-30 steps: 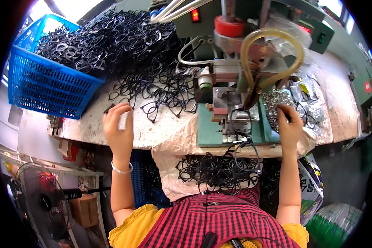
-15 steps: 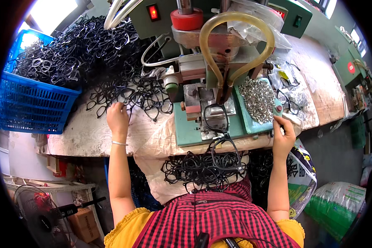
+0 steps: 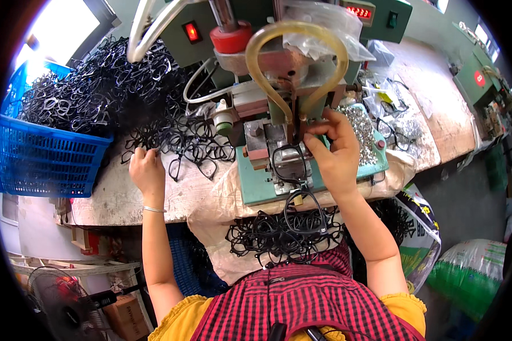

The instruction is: The person repeatedly picks up black eyeglass frames from a pile, places them into a green press machine, and operates the lever to attach small metal components. The person then removes the assembled glasses and places them on the table, continuing the cycle.

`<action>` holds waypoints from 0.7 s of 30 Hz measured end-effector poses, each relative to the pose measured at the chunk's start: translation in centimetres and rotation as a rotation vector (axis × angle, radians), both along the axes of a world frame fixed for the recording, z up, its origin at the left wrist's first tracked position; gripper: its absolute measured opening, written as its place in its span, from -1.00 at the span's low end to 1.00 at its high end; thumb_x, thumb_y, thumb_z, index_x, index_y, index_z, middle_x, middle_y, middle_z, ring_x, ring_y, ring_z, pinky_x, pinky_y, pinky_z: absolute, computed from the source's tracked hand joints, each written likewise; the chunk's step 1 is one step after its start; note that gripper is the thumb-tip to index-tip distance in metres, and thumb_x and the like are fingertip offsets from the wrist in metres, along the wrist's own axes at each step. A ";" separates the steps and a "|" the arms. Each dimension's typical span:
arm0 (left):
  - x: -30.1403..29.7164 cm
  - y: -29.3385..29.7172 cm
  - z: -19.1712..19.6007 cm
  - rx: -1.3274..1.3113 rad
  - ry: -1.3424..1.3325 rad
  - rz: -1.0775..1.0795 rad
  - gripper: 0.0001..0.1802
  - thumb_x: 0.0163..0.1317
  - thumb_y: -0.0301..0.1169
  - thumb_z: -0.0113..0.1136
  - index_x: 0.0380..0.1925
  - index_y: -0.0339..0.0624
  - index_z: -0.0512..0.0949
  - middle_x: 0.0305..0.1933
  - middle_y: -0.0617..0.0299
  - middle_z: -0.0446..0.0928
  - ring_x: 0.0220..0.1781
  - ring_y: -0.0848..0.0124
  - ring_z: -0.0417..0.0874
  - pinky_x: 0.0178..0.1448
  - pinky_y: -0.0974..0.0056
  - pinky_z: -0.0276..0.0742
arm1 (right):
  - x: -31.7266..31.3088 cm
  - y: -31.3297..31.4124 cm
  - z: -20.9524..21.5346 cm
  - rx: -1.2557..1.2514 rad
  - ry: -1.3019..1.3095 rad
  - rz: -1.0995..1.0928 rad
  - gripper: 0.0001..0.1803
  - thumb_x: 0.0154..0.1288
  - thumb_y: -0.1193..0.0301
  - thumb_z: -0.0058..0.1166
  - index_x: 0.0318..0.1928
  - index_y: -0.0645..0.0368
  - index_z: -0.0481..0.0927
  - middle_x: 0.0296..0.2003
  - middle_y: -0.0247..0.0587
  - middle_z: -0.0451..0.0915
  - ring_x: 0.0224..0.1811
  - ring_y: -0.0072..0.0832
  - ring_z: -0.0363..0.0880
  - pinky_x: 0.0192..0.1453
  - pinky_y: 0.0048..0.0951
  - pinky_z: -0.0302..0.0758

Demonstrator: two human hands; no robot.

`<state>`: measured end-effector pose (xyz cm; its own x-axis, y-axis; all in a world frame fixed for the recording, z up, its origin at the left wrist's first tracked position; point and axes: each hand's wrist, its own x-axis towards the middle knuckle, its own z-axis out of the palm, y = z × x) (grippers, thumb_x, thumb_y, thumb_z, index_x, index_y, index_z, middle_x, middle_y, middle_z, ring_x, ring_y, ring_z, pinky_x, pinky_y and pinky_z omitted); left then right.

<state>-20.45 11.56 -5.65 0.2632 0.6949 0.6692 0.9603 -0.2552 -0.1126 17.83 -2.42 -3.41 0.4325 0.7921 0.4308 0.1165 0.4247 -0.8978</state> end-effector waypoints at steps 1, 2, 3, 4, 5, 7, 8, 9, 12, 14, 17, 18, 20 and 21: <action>0.0 -0.2 -0.1 0.028 -0.085 -0.044 -0.83 0.11 -0.53 0.34 -0.25 -0.18 0.68 -0.22 0.15 0.53 -0.19 0.11 0.58 -0.09 0.10 0.53 | 0.0 0.0 0.0 -0.005 0.020 0.016 -0.49 0.24 0.62 0.23 0.21 0.34 0.45 -0.24 -0.26 0.71 -0.07 -0.60 0.61 0.14 -0.53 0.45; 0.0 -0.4 0.0 0.056 -0.170 -0.087 -0.83 0.12 -0.51 0.36 -0.25 -0.19 0.67 -0.23 0.14 0.52 -0.21 0.11 0.59 -0.10 0.12 0.54 | -0.1 -0.1 0.0 -0.010 0.040 0.032 -0.48 0.25 0.62 0.23 0.22 0.34 0.44 -0.24 -0.26 0.71 -0.06 -0.60 0.61 0.16 -0.54 0.44; 1.3 -0.8 0.6 0.010 -0.337 -0.142 -0.89 0.22 -0.53 0.36 -0.25 -0.24 0.65 -0.21 0.19 0.56 -0.19 0.25 0.65 -0.10 0.25 0.58 | -0.2 -0.2 0.3 -0.035 0.081 0.058 -0.45 0.25 0.62 0.24 0.24 0.34 0.42 -0.22 -0.25 0.71 -0.03 -0.60 0.61 0.18 -0.55 0.44; 2.2 -1.1 0.9 -0.021 -0.519 -0.218 -0.90 0.25 -0.55 0.35 -0.24 -0.26 0.64 -0.19 0.19 0.58 -0.17 0.30 0.66 -0.09 0.28 0.59 | -0.3 -0.1 0.5 -0.026 0.116 0.091 -0.45 0.25 0.62 0.24 0.25 0.34 0.42 -0.22 -0.25 0.71 -0.03 -0.60 0.61 0.17 -0.54 0.44; 2.9 -1.4 1.0 -0.053 -0.700 -0.295 -0.92 0.28 -0.56 0.33 -0.24 -0.29 0.64 -0.16 0.20 0.61 -0.15 0.35 0.67 -0.08 0.32 0.59 | -0.5 0.0 0.5 -0.016 0.152 0.124 -0.44 0.25 0.62 0.24 0.25 0.35 0.41 -0.21 -0.24 0.71 -0.02 -0.59 0.61 0.17 -0.54 0.45; 5.4 -2.1 1.2 -0.137 -1.155 -0.481 -0.97 0.37 -0.61 0.26 -0.23 -0.37 0.61 -0.09 0.17 0.66 -0.07 0.47 0.68 -0.05 0.40 0.62 | -1.3 -0.3 1.6 -0.019 0.257 0.179 -0.43 0.26 0.61 0.25 0.27 0.35 0.40 -0.18 -0.22 0.70 0.01 -0.57 0.61 0.18 -0.52 0.47; 6.7 -3.2 1.8 -0.149 -1.246 -0.551 -0.98 0.39 -0.63 0.22 -0.22 -0.37 0.61 -0.10 0.14 0.67 -0.12 0.44 0.71 -0.02 0.40 0.63 | -1.6 -0.3 2.0 -0.027 0.294 0.174 -0.43 0.26 0.61 0.25 0.27 0.35 0.40 -0.16 -0.21 0.70 0.02 -0.55 0.61 0.19 -0.51 0.47; 8.2 -4.6 2.1 -0.130 -1.278 -0.561 -0.96 0.39 -0.65 0.21 -0.22 -0.36 0.61 -0.11 0.12 0.68 -0.13 0.41 0.72 -0.02 0.37 0.64 | -1.9 -0.5 2.3 -0.037 0.333 0.166 -0.43 0.26 0.61 0.25 0.27 0.35 0.40 -0.14 -0.19 0.70 0.03 -0.53 0.61 0.20 -0.50 0.47; 12.5 -8.7 2.8 0.050 -0.976 -0.772 -0.88 0.27 -0.68 0.25 -0.25 -0.26 0.65 -0.14 0.08 0.69 -0.15 0.28 0.74 -0.02 0.24 0.66 | -2.5 -2.1 3.4 -0.053 0.302 0.173 -0.40 0.28 0.61 0.21 0.32 0.36 0.35 -0.05 -0.08 0.69 0.13 -0.45 0.61 0.26 -0.44 0.45; 15.8 -12.0 5.4 -0.056 -0.592 -0.977 -0.80 0.06 -0.60 0.33 -0.28 -0.16 0.69 -0.15 0.12 0.71 -0.16 0.23 0.72 0.02 0.11 0.64 | -1.9 -3.5 3.7 -0.051 0.153 0.179 -0.37 0.28 0.62 0.19 0.35 0.37 0.32 -0.01 -0.03 0.68 0.17 -0.44 0.60 0.29 -0.41 0.44; 19.4 -13.8 8.3 -0.187 -0.288 -1.081 -0.74 -0.04 -0.47 0.37 -0.26 -0.06 0.74 -0.08 0.23 0.72 -0.19 0.18 0.66 0.15 -0.01 0.58 | 0.7 -2.3 3.2 -0.045 -0.292 0.076 -0.57 0.26 0.52 0.20 0.16 0.27 0.56 0.15 0.00 0.62 0.22 -0.17 0.60 0.37 -0.25 0.43; 20.3 -13.7 8.0 -0.232 -0.273 -1.088 -0.75 -0.02 -0.45 0.38 -0.26 -0.05 0.76 -0.08 0.23 0.73 -0.21 0.14 0.66 0.18 -0.06 0.57 | 2.5 -1.7 2.6 -0.056 -0.483 0.017 -0.63 0.25 0.50 0.21 0.09 0.25 0.63 0.18 0.00 0.60 0.23 -0.11 0.59 0.38 -0.21 0.43; 21.0 -13.6 7.7 -0.262 -0.268 -1.035 -0.77 0.01 -0.45 0.39 -0.26 -0.02 0.76 -0.07 0.25 0.73 -0.19 0.20 0.66 0.22 -0.03 0.56 | 5.5 -0.6 -0.6 -0.255 -0.832 -0.300 -0.74 0.21 0.40 0.27 -0.08 0.15 0.73 0.23 0.01 0.57 0.33 0.01 0.48 0.44 -0.09 0.38; 21.1 -13.6 7.7 -0.282 -0.276 -1.033 -0.77 0.02 -0.45 0.39 -0.25 -0.02 0.76 -0.05 0.26 0.73 -0.20 0.22 0.65 0.23 -0.03 0.56 | 6.9 -0.7 -2.3 -0.358 -0.918 -0.398 -0.73 0.18 0.38 0.30 -0.08 0.12 0.74 0.23 0.03 0.57 0.37 0.00 0.44 0.46 -0.07 0.35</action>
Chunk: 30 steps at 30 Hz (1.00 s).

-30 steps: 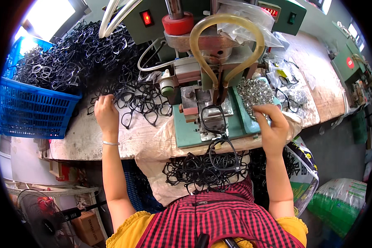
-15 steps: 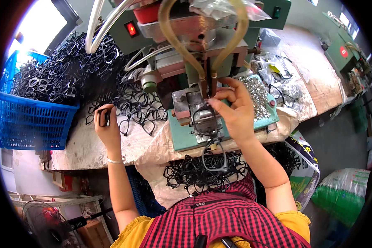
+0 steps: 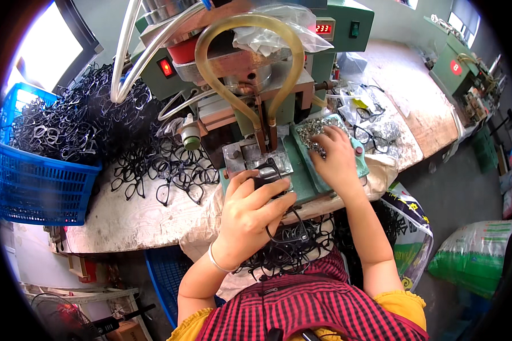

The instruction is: The person repeatedly picks up black eyeglass frames from a pile, places them into a green press machine, and operates the lever to attach small metal components. The person then removes the assembled glasses and places them on the table, continuing the cycle.

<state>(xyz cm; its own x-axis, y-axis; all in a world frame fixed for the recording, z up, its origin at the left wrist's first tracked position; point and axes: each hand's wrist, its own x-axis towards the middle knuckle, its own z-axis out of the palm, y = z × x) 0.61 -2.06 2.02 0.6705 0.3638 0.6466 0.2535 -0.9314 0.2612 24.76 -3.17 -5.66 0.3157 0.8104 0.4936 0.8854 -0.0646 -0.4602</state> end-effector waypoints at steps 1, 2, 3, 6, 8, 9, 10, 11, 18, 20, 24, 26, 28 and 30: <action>0.0 0.0 -0.1 -0.027 0.002 0.005 -0.77 0.02 -0.45 0.39 -0.25 -0.02 0.76 -0.04 0.26 0.73 -0.20 0.24 0.65 0.23 -0.02 0.56 | 1.2 -0.2 -1.5 -0.075 -0.089 -0.115 -0.71 0.16 0.37 0.34 -0.08 0.08 0.74 0.22 0.05 0.57 0.41 0.00 0.39 0.48 -0.05 0.32; 0.0 -0.1 0.0 -0.031 0.010 0.009 -0.77 0.03 -0.47 0.38 -0.25 -0.03 0.75 -0.02 0.26 0.73 -0.23 0.26 0.64 0.25 -0.02 0.56 | 2.2 -0.4 -2.6 -0.073 -0.079 -0.155 -0.69 0.11 0.33 0.39 -0.10 0.04 0.76 0.24 0.08 0.56 0.44 0.04 0.34 0.51 -0.03 0.28; -0.1 0.0 -0.2 -0.038 0.001 -0.005 -0.78 0.03 -0.47 0.38 -0.26 -0.03 0.75 -0.03 0.27 0.73 -0.24 0.26 0.64 0.25 -0.02 0.55 | 3.1 -0.4 -4.0 0.028 -0.037 -0.124 -0.76 0.08 0.36 0.39 -0.20 0.08 0.77 0.24 0.07 0.57 0.44 0.03 0.36 0.51 -0.05 0.28; -0.2 0.2 -0.1 -0.055 0.007 -0.004 -0.78 0.05 -0.47 0.37 -0.25 -0.03 0.74 -0.05 0.29 0.73 -0.22 0.26 0.65 0.27 -0.03 0.54 | 3.5 -0.6 -4.8 0.087 -0.016 -0.093 -0.87 0.07 0.41 0.35 -0.32 0.10 0.76 0.19 0.03 0.61 0.40 0.00 0.41 0.48 -0.09 0.31; -0.2 0.2 -0.4 -0.043 -0.001 -0.002 -0.78 0.05 -0.48 0.37 -0.24 -0.02 0.73 -0.04 0.31 0.72 -0.17 0.26 0.64 0.29 -0.02 0.52 | 3.5 -0.4 -4.6 0.123 -0.031 -0.092 -0.92 0.08 0.42 0.32 -0.36 0.09 0.75 0.16 -0.01 0.64 0.35 -0.03 0.46 0.44 -0.12 0.37; -0.2 0.2 -0.5 -0.044 -0.001 0.001 -0.78 0.06 -0.48 0.37 -0.24 -0.02 0.73 -0.03 0.31 0.71 -0.16 0.27 0.64 0.29 -0.01 0.51 | 3.2 -0.3 -4.2 0.132 -0.053 -0.088 -0.92 0.11 0.44 0.30 -0.35 0.14 0.74 0.12 -0.02 0.66 0.32 -0.04 0.50 0.40 -0.13 0.40; -0.3 0.1 -0.7 -0.051 0.009 -0.013 -0.75 0.08 -0.47 0.37 -0.19 -0.02 0.72 0.02 0.30 0.70 -0.14 0.24 0.62 0.33 -0.05 0.48 | 3.2 -0.1 -4.1 0.157 -0.024 -0.062 -0.91 0.13 0.46 0.29 -0.33 0.16 0.73 0.09 -0.03 0.68 0.28 -0.06 0.53 0.38 -0.14 0.42; -0.5 -0.1 -0.9 -0.046 -0.007 0.007 -0.73 0.09 -0.47 0.37 -0.16 -0.03 0.71 0.05 0.28 0.69 -0.10 0.22 0.63 0.35 -0.06 0.46 | 3.2 0.3 -4.0 0.181 0.004 -0.036 -0.90 0.15 0.47 0.28 -0.30 0.19 0.72 0.06 -0.04 0.69 0.24 -0.08 0.57 0.35 -0.15 0.45; -7.9 -4.6 -4.6 0.009 -0.231 0.414 -0.57 0.06 -0.59 0.42 -0.01 -0.15 0.64 0.14 0.08 0.67 0.20 0.11 0.65 0.48 -0.02 0.35 | 4.2 -2.7 -5.3 0.485 0.957 -0.082 -0.89 0.46 0.52 0.15 -0.09 0.30 0.64 -0.21 -0.26 0.69 -0.16 -0.55 0.67 0.01 -0.51 0.60; -11.4 -3.8 -4.3 -0.015 -0.340 0.643 -0.64 0.10 -0.60 0.38 -0.05 -0.18 0.64 0.09 0.08 0.68 0.18 0.10 0.65 0.45 0.03 0.36 | 5.4 -3.3 -7.1 0.517 1.108 -0.049 -0.85 0.43 0.53 0.18 -0.07 0.34 0.62 -0.20 -0.24 0.68 -0.14 -0.53 0.67 0.10 -0.49 0.60; -14.4 1.4 -2.4 -0.008 -0.309 0.871 -0.80 0.22 -0.57 0.32 -0.14 -0.22 0.67 0.11 0.08 0.67 0.20 0.14 0.63 0.38 0.09 0.35 | 2.5 0.1 -5.5 0.506 1.063 -0.005 -0.81 0.37 0.55 0.24 -0.03 0.30 0.70 -0.19 -0.26 0.72 -0.14 -0.57 0.66 0.04 -0.57 0.54; -14.6 4.6 -2.8 0.038 -0.195 0.886 -0.83 0.22 -0.51 0.37 -0.18 -0.11 0.69 0.15 0.12 0.65 0.26 0.16 0.59 0.37 0.09 0.25 | 0.9 1.5 -4.3 0.480 0.975 0.051 -0.84 0.34 0.55 0.27 -0.09 0.27 0.74 -0.22 -0.33 0.73 -0.18 -0.61 0.64 -0.01 -0.59 0.53; -14.5 7.8 -4.6 0.124 -0.057 0.893 -0.82 0.16 -0.49 0.39 -0.21 -0.08 0.71 0.25 0.08 0.58 0.32 0.10 0.54 0.35 0.06 0.29 | -0.5 1.7 -3.1 0.416 0.856 0.049 -0.87 0.31 0.55 0.30 -0.13 0.24 0.76 -0.25 -0.39 0.73 -0.21 -0.65 0.61 -0.04 -0.60 0.51; -14.2 10.9 -7.5 0.106 0.088 0.938 -0.79 0.08 -0.50 0.40 -0.23 -0.08 0.72 0.31 0.05 0.54 0.32 0.03 0.52 0.35 0.04 0.32 | -0.8 1.3 -2.1 0.377 0.726 0.029 -0.86 0.28 0.55 0.31 -0.14 0.26 0.76 -0.25 -0.30 0.75 -0.20 -0.57 0.65 -0.01 -0.52 0.53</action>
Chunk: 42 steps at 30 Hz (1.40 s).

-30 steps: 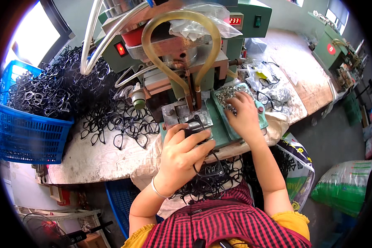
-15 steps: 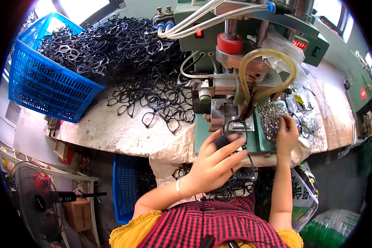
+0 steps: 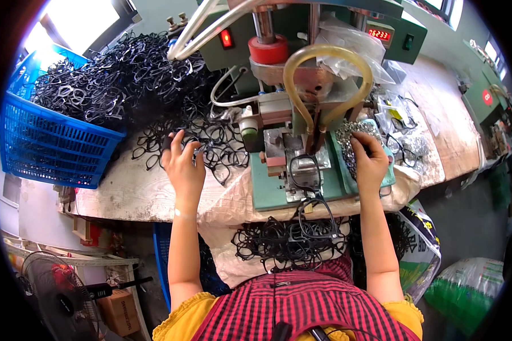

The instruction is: The person repeatedly picks up black eyeglass frames from a pile, places them into a green press machine, and operates the lever to attach small metal components. The person then removes the assembled glasses and places them on the table, continuing the cycle.

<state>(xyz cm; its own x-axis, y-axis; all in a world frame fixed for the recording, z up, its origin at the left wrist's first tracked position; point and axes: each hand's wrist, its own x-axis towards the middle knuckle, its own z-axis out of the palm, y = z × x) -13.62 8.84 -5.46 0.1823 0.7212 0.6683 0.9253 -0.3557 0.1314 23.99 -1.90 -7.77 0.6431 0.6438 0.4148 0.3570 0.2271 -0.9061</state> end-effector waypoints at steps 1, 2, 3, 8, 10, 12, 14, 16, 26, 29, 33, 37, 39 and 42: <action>-0.3 1.7 -2.0 -0.077 0.054 0.046 -0.77 0.04 -0.50 0.40 -0.25 -0.08 0.73 0.33 0.04 0.53 0.31 -0.01 0.51 0.35 0.02 0.34 | 0.1 -0.5 0.3 -0.025 -0.033 -0.009 -0.85 0.27 0.55 0.31 -0.15 0.27 0.75 -0.25 -0.26 0.75 -0.19 -0.54 0.66 0.01 -0.49 0.54; -1.3 3.6 -4.8 -0.104 0.106 0.061 -0.74 -0.02 -0.51 0.38 -0.25 -0.07 0.74 0.36 0.02 0.51 0.27 -0.03 0.53 0.36 -0.02 0.37 | 0.2 -1.3 0.5 -0.052 -0.083 -0.035 -0.85 0.26 0.55 0.31 -0.15 0.27 0.75 -0.25 -0.25 0.75 -0.18 -0.51 0.67 0.02 -0.47 0.53; -2.4 4.8 -7.2 -0.121 0.085 0.058 -0.76 -0.02 -0.50 0.39 -0.28 -0.07 0.76 0.35 0.00 0.52 0.24 -0.04 0.54 0.36 -0.03 0.37 | 0.4 -2.2 0.5 -0.081 -0.131 -0.058 -0.84 0.26 0.56 0.31 -0.15 0.27 0.75 -0.25 -0.23 0.75 -0.17 -0.48 0.67 0.03 -0.46 0.53; -4.0 3.5 -7.4 0.083 -0.054 0.052 -0.92 0.14 -0.47 0.38 -0.34 -0.08 0.77 0.42 0.06 0.50 0.37 0.01 0.50 0.38 0.06 0.34 | 3.4 -8.0 -1.7 -0.139 -0.328 -0.269 -0.85 0.22 0.60 0.30 -0.18 0.26 0.75 -0.24 -0.19 0.72 -0.14 -0.36 0.67 0.05 -0.39 0.52; -3.3 2.4 -4.9 0.167 -0.095 0.027 -0.94 0.26 -0.46 0.33 -0.32 -0.12 0.75 0.42 0.07 0.50 0.47 0.02 0.43 0.43 0.08 0.29 | 3.5 -9.5 -1.8 -0.162 -0.330 -0.284 -0.85 0.21 0.62 0.30 -0.19 0.26 0.75 -0.23 -0.18 0.72 -0.12 -0.34 0.67 0.06 -0.36 0.53; -2.0 1.0 -1.6 0.234 -0.137 -0.041 -0.91 0.35 -0.44 0.28 -0.29 -0.22 0.68 0.23 0.13 0.64 0.29 0.06 0.58 0.38 0.10 0.30 | 2.5 -9.6 -0.7 -0.133 -0.310 -0.206 -0.85 0.19 0.63 0.30 -0.20 0.26 0.74 -0.24 -0.17 0.72 -0.12 -0.32 0.67 0.06 -0.35 0.53; -0.5 0.2 -0.3 0.104 -0.363 -0.110 -0.90 0.38 -0.44 0.27 -0.29 -0.25 0.66 0.01 0.17 0.67 0.04 0.18 0.62 0.23 0.16 0.40 | 0.3 -8.2 1.8 -0.055 -0.327 -0.071 -0.84 0.17 0.64 0.29 -0.21 0.27 0.74 -0.25 -0.16 0.72 -0.12 -0.30 0.67 0.06 -0.34 0.53; 0.9 0.3 -0.1 0.042 -0.626 -0.240 -0.88 0.44 -0.44 0.23 -0.28 -0.25 0.63 -0.22 0.28 0.60 -0.23 0.42 0.56 -0.08 0.32 0.41 | -1.9 -6.0 4.9 0.016 -0.385 0.074 -0.84 0.15 0.65 0.27 -0.22 0.26 0.73 -0.26 -0.14 0.71 -0.12 -0.27 0.68 0.03 -0.35 0.54; 3.7 -2.8 -5.3 -0.441 -1.577 -0.519 -0.87 0.51 -0.41 0.14 -0.07 -0.22 0.55 -0.13 0.11 0.67 -0.18 0.28 0.76 -0.07 0.25 0.70 | -6.6 -1.2 4.4 0.094 0.195 0.330 -0.53 0.21 0.60 0.26 0.15 0.31 0.48 -0.26 -0.22 0.73 -0.09 -0.55 0.67 0.12 -0.50 0.50; 6.1 -3.8 -0.2 -0.367 -1.560 -0.865 -0.87 0.54 -0.45 0.06 -0.04 -0.22 0.54 -0.07 0.02 0.66 -0.11 0.20 0.75 -0.03 0.13 0.73 | -6.3 -0.9 4.7 0.088 0.223 0.351 -0.50 0.21 0.57 0.29 0.16 0.31 0.47 -0.25 -0.25 0.75 -0.08 -0.57 0.67 0.17 -0.50 0.48; 8.7 -6.6 8.6 -0.148 -1.229 -1.217 -0.83 0.57 -0.35 0.02 -0.01 -0.18 0.51 0.05 -0.01 0.59 0.04 0.20 0.63 -0.01 0.12 0.66 | -7.4 -1.1 6.6 0.104 0.372 0.456 -0.48 0.22 0.56 0.29 0.18 0.34 0.46 -0.23 -0.25 0.75 -0.02 -0.59 0.65 0.20 -0.49 0.46; 10.2 -5.6 10.1 -0.140 -1.140 -1.065 -0.86 0.57 -0.38 0.01 -0.06 -0.24 0.42 0.02 -0.03 0.56 0.06 0.16 0.65 -0.01 0.10 0.67 | -8.4 -2.4 8.1 0.075 0.429 0.473 -0.42 0.25 0.59 0.23 0.28 0.33 0.39 -0.09 -0.18 0.73 0.13 -0.54 0.62 0.29 -0.43 0.44; 10.4 -6.3 9.2 -0.076 -1.211 -1.158 -0.85 0.57 -0.38 0.01 -0.07 -0.26 0.43 -0.04 -0.02 0.57 -0.01 0.16 0.66 -0.05 0.11 0.67 | -8.4 -3.7 8.6 0.089 0.391 0.503 -0.40 0.26 0.61 0.19 0.32 0.33 0.36 -0.02 -0.14 0.71 0.17 -0.50 0.61 0.33 -0.39 0.42; 10.8 -8.4 7.0 -0.121 -0.932 -1.121 -0.89 0.47 -0.44 0.13 -0.14 -0.26 0.52 -0.15 -0.05 0.63 -0.13 0.16 0.70 -0.09 0.13 0.66 | -6.3 -4.1 7.3 0.075 0.111 0.501 -0.37 0.26 0.59 0.17 0.35 0.29 0.37 0.13 -0.07 0.66 0.23 -0.34 0.61 0.40 -0.28 0.39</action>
